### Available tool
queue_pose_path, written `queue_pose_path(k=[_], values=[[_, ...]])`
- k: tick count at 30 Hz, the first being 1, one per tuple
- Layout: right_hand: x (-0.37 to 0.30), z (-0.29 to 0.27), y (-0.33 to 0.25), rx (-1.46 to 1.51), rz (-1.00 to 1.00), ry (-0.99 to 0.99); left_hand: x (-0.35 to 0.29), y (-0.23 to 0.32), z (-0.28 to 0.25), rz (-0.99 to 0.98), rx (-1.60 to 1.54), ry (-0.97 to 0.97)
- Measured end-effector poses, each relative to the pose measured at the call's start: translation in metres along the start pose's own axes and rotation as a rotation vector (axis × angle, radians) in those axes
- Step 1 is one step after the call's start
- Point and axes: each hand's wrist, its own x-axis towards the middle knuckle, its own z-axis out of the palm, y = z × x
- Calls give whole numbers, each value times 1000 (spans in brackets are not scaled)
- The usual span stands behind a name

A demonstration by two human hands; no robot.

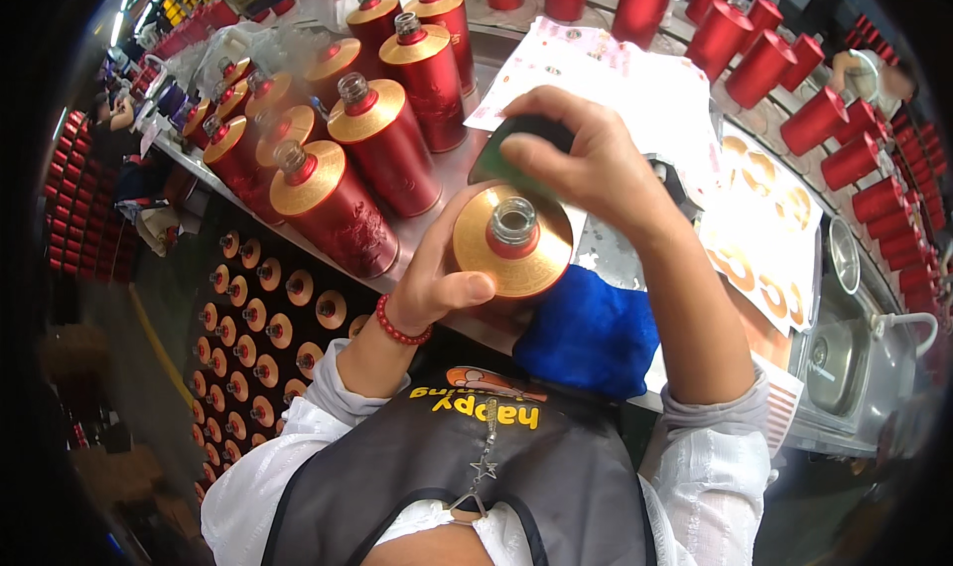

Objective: The person applies a paper label to the body of a red cylindrical bottle, smooths it, and then uses a small tool to press the edges. The person repeats this process on a second bottle.

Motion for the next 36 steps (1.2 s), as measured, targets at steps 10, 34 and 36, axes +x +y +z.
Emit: queue_pose_path(k=[10,34,36], values=[[23,10,-5,154,-81,-253,1,-1,-3,-19,6,-41],[-49,10,-7,242,139,295,-2,-10,-3,36,10,-18],[-49,13,-5,35,117,306,-3,-8,-2,44,30,-5]])
